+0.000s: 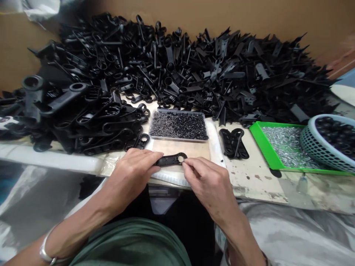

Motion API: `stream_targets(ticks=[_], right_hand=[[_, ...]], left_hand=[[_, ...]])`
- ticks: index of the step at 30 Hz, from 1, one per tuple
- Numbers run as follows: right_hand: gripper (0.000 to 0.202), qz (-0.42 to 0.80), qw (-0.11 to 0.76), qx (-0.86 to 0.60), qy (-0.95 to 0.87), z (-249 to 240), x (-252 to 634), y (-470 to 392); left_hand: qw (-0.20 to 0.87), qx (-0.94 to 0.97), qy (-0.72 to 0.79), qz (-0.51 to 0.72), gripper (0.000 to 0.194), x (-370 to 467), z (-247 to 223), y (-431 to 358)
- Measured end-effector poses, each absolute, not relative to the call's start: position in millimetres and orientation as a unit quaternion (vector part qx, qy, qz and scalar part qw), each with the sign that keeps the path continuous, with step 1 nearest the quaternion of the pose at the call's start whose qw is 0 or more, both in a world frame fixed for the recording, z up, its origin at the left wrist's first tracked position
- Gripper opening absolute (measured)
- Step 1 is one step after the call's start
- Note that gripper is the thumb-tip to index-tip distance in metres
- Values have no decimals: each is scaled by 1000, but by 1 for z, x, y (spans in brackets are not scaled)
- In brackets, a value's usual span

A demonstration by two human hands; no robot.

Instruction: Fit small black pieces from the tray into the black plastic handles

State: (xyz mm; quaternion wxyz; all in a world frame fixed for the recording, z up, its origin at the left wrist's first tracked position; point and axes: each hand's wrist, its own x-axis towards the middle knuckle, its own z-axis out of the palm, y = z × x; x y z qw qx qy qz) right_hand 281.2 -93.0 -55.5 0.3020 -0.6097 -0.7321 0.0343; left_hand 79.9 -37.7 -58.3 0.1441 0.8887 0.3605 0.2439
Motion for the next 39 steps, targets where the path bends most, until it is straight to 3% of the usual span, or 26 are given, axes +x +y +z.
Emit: stream_targets(ticks=[13, 24, 26, 32, 39], right_hand=[[18, 5, 179, -600, -780, -49, 282, -86], [20, -54, 20, -593, -803, -35, 260, -81], [20, -27, 18, -620, -784, -31, 258, -80], [29, 205, 84, -636, -739, -24, 267, -70], [27, 175, 40, -657, -732, -23, 262, -67]], left_hand=[[176, 879, 359, 261, 10, 79, -61, -41], [180, 874, 365, 265, 17, 80, -64, -43], [184, 874, 367, 260, 18, 81, -64, -43], [157, 917, 324, 173, 28, 87, -59, -44], [140, 930, 319, 117, 31, 89, -57, -44]])
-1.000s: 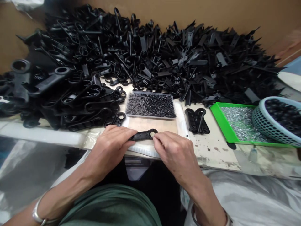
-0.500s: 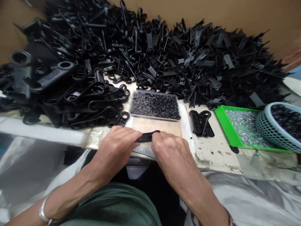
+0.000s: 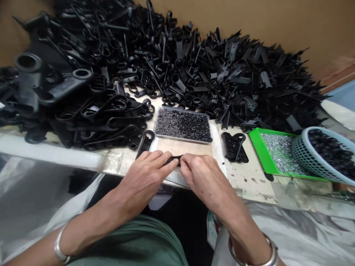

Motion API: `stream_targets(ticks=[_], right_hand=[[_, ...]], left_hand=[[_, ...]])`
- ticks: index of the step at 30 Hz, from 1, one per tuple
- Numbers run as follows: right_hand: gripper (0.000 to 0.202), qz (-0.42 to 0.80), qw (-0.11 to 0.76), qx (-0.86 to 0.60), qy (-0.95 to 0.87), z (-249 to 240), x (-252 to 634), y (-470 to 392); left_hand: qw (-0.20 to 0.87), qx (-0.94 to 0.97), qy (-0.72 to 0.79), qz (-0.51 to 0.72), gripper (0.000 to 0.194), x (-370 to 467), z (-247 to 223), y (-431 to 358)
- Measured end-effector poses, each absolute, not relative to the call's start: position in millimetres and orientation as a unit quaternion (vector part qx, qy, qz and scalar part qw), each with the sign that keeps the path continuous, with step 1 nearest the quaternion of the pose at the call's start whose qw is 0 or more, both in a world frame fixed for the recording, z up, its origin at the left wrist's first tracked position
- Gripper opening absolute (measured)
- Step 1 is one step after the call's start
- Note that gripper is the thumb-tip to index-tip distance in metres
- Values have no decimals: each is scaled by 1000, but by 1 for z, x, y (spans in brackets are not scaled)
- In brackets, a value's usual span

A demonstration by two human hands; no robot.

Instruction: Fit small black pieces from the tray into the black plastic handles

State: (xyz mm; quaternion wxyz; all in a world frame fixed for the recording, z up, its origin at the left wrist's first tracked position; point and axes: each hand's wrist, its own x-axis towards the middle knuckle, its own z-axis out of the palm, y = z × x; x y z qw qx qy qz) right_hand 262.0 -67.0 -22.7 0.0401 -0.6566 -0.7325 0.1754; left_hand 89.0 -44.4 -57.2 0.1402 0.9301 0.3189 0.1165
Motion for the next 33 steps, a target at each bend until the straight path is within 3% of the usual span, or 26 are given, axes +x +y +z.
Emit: stream_targets(ticks=[11, 18, 26, 33], right_hand=[[23, -2, -81, -635, -768, -19, 243, -69], [21, 26, -87, -632, -770, -19, 251, -66], [28, -72, -196, -685, -698, -13, 203, -70], [23, -46, -155, -656, -737, -15, 224, -67]], left_hand=[[202, 922, 299, 141, 26, 87, -64, -41], [195, 912, 297, 203, 27, 84, -71, -40], [224, 893, 286, 264, 25, 86, -71, -36], [245, 900, 272, 237, 28, 83, -68, -32]])
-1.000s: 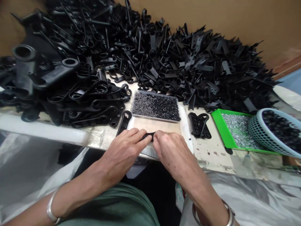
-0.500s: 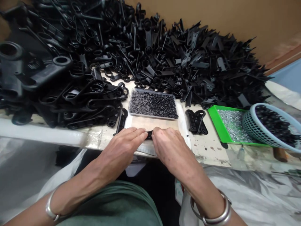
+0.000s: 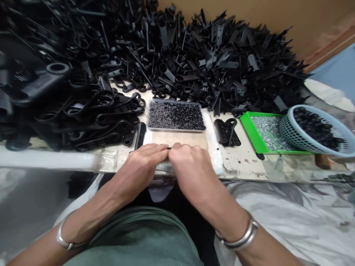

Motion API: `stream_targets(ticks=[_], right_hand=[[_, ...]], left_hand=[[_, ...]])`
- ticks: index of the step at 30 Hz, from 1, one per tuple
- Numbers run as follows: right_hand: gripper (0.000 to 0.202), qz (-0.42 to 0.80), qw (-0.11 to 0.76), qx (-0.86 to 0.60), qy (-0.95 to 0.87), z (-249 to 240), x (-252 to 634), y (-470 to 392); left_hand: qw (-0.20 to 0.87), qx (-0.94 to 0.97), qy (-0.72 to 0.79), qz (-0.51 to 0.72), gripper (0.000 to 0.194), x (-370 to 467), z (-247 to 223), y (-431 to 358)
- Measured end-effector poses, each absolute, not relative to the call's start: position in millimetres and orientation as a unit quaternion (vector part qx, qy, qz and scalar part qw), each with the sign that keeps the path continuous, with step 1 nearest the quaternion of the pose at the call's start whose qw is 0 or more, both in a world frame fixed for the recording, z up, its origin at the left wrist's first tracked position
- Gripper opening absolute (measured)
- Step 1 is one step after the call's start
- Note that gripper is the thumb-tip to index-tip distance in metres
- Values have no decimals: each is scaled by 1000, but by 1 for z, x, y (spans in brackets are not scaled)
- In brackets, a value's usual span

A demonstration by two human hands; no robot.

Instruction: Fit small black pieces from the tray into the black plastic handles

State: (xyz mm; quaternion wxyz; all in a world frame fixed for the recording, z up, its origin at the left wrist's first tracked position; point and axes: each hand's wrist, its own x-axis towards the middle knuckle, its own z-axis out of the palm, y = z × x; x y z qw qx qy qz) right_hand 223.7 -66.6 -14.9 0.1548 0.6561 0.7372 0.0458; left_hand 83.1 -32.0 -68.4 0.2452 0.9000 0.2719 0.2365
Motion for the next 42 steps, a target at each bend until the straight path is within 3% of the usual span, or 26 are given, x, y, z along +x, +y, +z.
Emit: stream_targets(ticks=[7, 10, 14, 18, 21, 23, 27, 32, 35, 38, 42], right_hand=[[25, -40, 71, 669, 738, -25, 257, -64], [17, 8, 115, 677, 726, -19, 240, -68], [27, 69, 199, 668, 714, -13, 206, -71], [27, 114, 185, 658, 721, -16, 196, -70], [21, 64, 147, 656, 737, -19, 217, -64], [16, 4, 111, 658, 745, -20, 236, -59], [27, -125, 18, 688, 714, -20, 261, -56], [24, -321, -266, 749, 516, -28, 271, -81], [40, -429, -394, 732, 353, -39, 274, -100], [54, -499, -469, 679, 264, -47, 272, -110], [51, -555, -556, 581, 213, -50, 266, -111]], left_hand=[[213, 919, 278, 181, 32, 81, -63, -36], [214, 918, 273, 190, 29, 82, -64, -36], [253, 902, 266, 228, 28, 82, -69, -34], [282, 888, 256, 256, 24, 82, -73, -29], [264, 901, 256, 229, 26, 81, -71, -28], [239, 917, 259, 187, 31, 80, -67, -29], [199, 935, 266, 119, 37, 80, -57, -31], [209, 934, 269, 106, 35, 83, -49, -28], [221, 931, 266, 120, 39, 84, -50, -27], [242, 919, 256, 179, 47, 86, -57, -30], [253, 903, 236, 255, 47, 91, -64, -39]])
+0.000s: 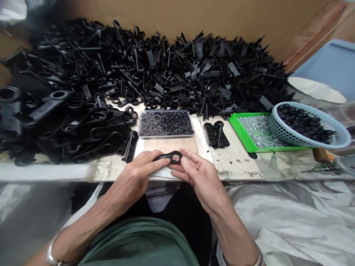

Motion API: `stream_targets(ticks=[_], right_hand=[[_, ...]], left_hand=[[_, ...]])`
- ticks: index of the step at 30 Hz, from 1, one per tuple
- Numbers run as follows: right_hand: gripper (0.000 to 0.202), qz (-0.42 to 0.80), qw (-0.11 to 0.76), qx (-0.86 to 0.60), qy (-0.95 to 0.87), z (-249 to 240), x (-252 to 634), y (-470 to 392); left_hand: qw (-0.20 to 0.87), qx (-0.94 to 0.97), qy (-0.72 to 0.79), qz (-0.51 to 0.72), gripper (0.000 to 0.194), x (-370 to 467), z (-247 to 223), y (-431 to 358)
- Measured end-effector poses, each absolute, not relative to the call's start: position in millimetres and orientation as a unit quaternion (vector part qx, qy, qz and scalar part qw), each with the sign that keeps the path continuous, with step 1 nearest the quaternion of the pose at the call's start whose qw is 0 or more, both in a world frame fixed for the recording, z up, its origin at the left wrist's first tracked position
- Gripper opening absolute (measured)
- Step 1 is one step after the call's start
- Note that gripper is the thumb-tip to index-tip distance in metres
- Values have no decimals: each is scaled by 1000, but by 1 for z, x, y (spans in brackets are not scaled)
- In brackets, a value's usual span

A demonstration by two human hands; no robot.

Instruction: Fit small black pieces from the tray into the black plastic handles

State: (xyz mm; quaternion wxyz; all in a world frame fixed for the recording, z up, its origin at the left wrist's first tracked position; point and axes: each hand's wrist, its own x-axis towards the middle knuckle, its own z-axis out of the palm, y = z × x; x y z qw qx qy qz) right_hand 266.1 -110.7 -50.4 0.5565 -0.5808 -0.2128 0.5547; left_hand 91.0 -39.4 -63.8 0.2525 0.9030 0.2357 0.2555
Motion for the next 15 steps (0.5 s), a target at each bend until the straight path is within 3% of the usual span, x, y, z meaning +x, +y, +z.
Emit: stream_targets(ticks=[6, 15], right_hand=[[42, 556, 621, -517, -198, -53, 262, -110], [52, 524, 603, -558, -224, -56, 259, -108]], left_hand=[[230, 918, 245, 210, 40, 92, -57, -48], [202, 923, 251, 211, 53, 97, -69, -46]])
